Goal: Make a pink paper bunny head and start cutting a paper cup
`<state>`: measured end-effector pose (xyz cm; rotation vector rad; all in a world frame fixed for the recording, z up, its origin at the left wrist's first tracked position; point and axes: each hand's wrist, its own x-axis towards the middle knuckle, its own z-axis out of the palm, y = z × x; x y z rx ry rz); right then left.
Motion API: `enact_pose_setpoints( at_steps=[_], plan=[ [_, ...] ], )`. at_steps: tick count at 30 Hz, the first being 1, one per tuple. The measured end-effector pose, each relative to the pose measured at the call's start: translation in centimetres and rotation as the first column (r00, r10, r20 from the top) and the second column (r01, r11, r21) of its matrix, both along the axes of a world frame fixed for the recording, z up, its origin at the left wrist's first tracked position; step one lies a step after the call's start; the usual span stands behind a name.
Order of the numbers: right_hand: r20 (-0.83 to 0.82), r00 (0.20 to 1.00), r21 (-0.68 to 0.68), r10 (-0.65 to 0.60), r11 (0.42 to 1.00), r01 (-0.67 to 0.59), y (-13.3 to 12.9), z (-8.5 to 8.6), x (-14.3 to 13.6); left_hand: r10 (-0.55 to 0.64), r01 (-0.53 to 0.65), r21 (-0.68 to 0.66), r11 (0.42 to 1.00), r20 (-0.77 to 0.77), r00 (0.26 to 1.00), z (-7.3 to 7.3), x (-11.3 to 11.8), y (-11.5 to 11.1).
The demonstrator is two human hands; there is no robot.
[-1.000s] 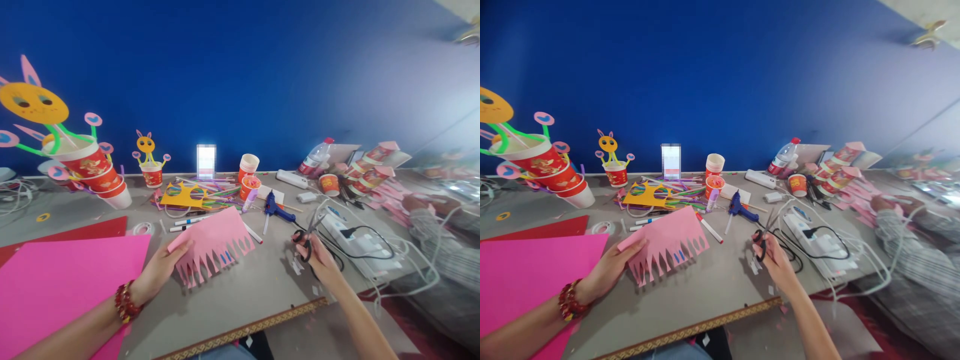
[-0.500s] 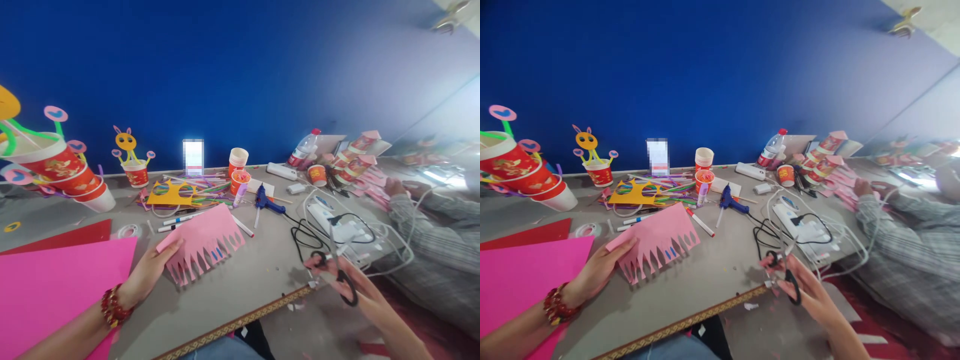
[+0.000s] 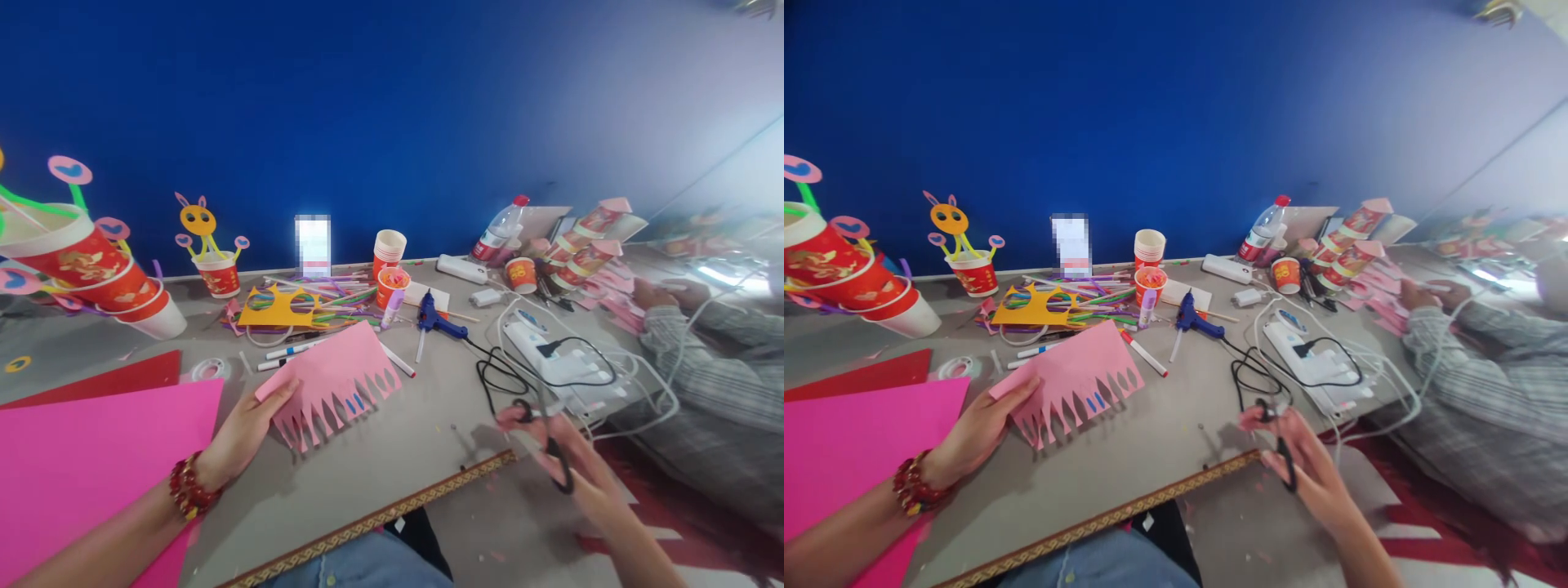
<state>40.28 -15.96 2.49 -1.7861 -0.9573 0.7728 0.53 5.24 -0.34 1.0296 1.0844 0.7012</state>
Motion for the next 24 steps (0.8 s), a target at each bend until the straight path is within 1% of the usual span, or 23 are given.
enact_pose_setpoints(
  at_steps=[1,3,5,7,9,10,11,12,13,15,16,17,19,21,22,24],
  plan=[
    [-0.007,1.0,0.041,-0.017,0.999,0.017,0.8,-0.5,-0.8,0.004,-0.004,0.004,1.0,-0.006,1.0,0.0,0.0,-0.1],
    [-0.04,0.999,0.065,0.03,0.998,-0.027,2.2,-1.5,-2.5,0.029,-0.029,0.009,1.0,0.002,1.0,0.0,0.0,-0.4],
    [-0.075,0.985,0.038,0.152,0.988,-0.15,3.1,-1.9,-4.1,0.043,-0.042,-0.018,0.999,0.029,0.999,0.0,-0.1,-0.5],
    [-0.137,0.95,0.0,0.281,0.959,-0.284,3.3,-1.7,-5.2,0.042,-0.039,-0.064,0.997,0.058,0.997,0.1,-0.2,-0.5],
    [-0.231,0.907,-0.003,0.351,0.932,-0.362,3.0,-1.3,-5.6,0.051,-0.045,-0.078,0.996,0.083,0.995,0.0,-0.2,-0.3],
    [-0.272,0.885,0.018,0.377,0.922,-0.387,2.8,-1.2,-5.4,0.059,-0.052,-0.073,0.996,0.091,0.994,-0.1,-0.2,-0.2],
    [-0.291,0.874,0.047,0.389,0.918,-0.393,2.6,-1.2,-5.2,0.066,-0.06,-0.065,0.996,0.095,0.993,-0.2,-0.2,-0.1],
    [-0.286,0.88,0.077,0.379,0.924,-0.373,2.4,-1.3,-4.9,0.072,-0.066,-0.057,0.996,0.095,0.993,-0.2,-0.2,-0.1],
    [-0.266,0.899,0.098,0.347,0.938,-0.333,2.4,-1.6,-4.6,0.075,-0.07,-0.052,0.996,0.093,0.993,-0.3,-0.2,0.0],
    [-0.211,0.951,0.143,0.226,0.97,-0.199,2.7,-2.3,-4.5,0.076,-0.072,-0.051,0.996,0.094,0.993,-0.4,-0.2,0.0],
    [-0.205,0.96,0.16,0.191,0.974,-0.159,3.0,-2.7,-4.7,0.073,-0.068,-0.054,0.996,0.099,0.992,-0.3,-0.1,0.0],
    [-0.208,0.958,0.174,0.197,0.971,-0.162,3.4,-2.9,-5.0,0.065,-0.06,-0.056,0.997,0.105,0.992,-0.3,-0.1,-0.1],
    [-0.255,0.904,0.145,0.342,0.938,-0.314,4.2,-3.0,-5.8,0.042,-0.036,-0.058,0.998,0.106,0.993,0.0,0.0,-0.3],
    [-0.351,0.81,0.102,0.47,0.879,-0.465,4.7,-2.5,-6.4,0.024,-0.019,-0.054,0.998,0.096,0.995,0.2,0.0,-0.4],
    [-0.391,0.774,0.084,0.498,0.857,-0.509,4.9,-2.2,-6.5,0.026,-0.021,-0.049,0.999,0.093,0.995,0.3,0.0,-0.4],
    [-0.409,0.762,0.084,0.502,0.852,-0.516,4.9,-1.6,-6.6,0.039,-0.035,-0.038,0.999,0.102,0.994,0.5,-0.2,-0.3]
  ],
)
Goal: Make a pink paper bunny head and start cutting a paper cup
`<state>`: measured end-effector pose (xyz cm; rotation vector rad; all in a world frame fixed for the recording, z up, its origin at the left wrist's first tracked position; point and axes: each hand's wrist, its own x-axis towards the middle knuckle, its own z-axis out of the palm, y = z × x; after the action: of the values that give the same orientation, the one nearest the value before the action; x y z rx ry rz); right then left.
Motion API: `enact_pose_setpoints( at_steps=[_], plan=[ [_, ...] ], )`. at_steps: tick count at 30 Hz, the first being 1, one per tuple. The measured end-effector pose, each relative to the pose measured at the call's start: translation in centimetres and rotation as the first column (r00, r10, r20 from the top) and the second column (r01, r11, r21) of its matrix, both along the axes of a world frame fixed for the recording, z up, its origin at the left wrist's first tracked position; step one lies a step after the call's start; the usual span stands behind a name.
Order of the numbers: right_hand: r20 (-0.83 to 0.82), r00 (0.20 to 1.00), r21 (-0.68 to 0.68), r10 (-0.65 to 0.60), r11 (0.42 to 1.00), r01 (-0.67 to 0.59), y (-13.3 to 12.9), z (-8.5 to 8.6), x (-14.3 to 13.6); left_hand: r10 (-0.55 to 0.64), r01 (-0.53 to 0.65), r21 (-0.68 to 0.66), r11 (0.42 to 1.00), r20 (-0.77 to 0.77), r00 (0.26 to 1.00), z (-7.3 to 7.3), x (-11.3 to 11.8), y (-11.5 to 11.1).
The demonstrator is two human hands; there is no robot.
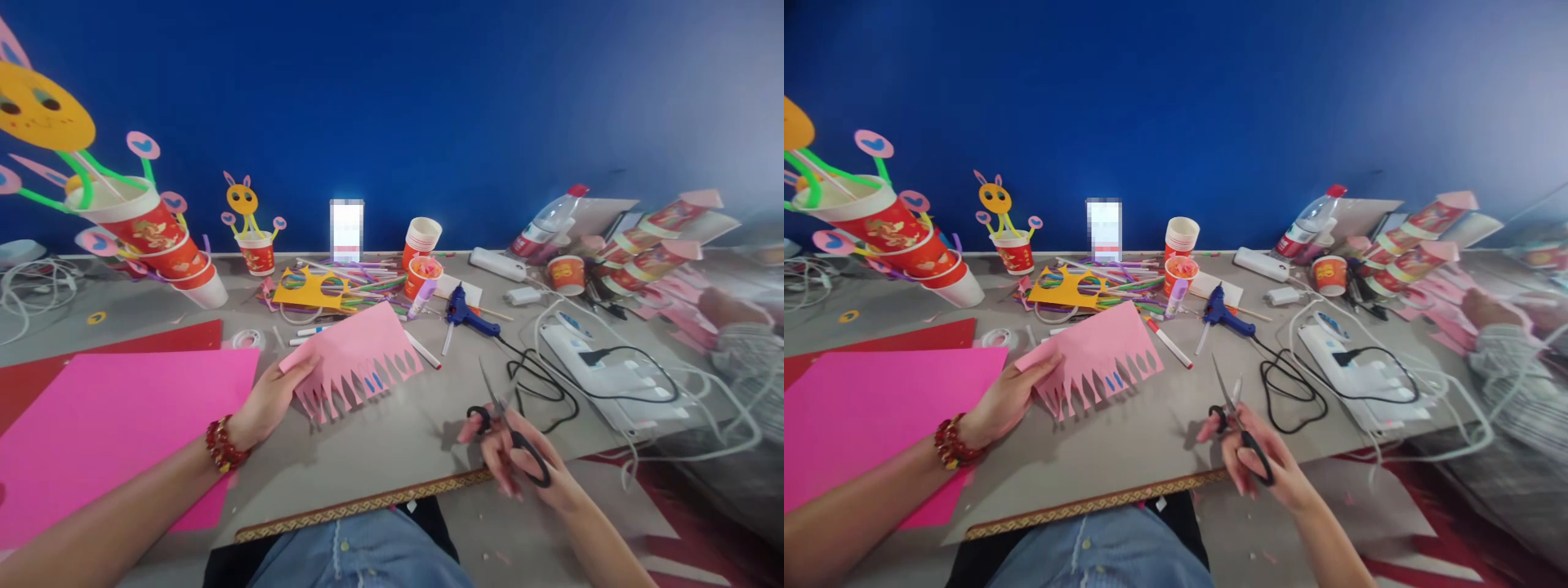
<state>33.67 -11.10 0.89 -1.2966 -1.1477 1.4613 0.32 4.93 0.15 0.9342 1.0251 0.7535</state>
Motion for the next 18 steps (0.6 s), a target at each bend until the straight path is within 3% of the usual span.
enact_pose_setpoints(
  at_steps=[3,9,13,16,18],
  plan=[
    [0.019,0.997,0.082,-0.073,0.994,0.071,-0.3,0.6,-0.1,-0.008,0.007,0.011,1.0,0.023,1.0,0.0,-0.2,0.2],
    [-0.015,1.0,0.14,0.019,0.99,-0.017,0.3,0.8,-2.0,-0.083,0.082,0.048,0.995,0.015,0.996,0.2,0.3,-0.1],
    [-0.122,0.989,0.215,-0.087,0.97,0.112,3.8,0.8,-4.2,-0.1,0.102,0.093,0.99,-0.03,0.995,0.9,0.2,-0.1],
    [-0.176,0.956,0.163,-0.233,0.951,0.262,7.0,0.7,-6.4,-0.07,0.078,0.153,0.985,-0.06,0.996,1.8,-0.6,-0.1],
    [-0.18,0.948,0.113,-0.264,0.951,0.286,8.8,0.7,-7.9,-0.018,0.038,0.191,0.981,-0.105,0.994,2.4,-1.2,-0.3]
  ],
)
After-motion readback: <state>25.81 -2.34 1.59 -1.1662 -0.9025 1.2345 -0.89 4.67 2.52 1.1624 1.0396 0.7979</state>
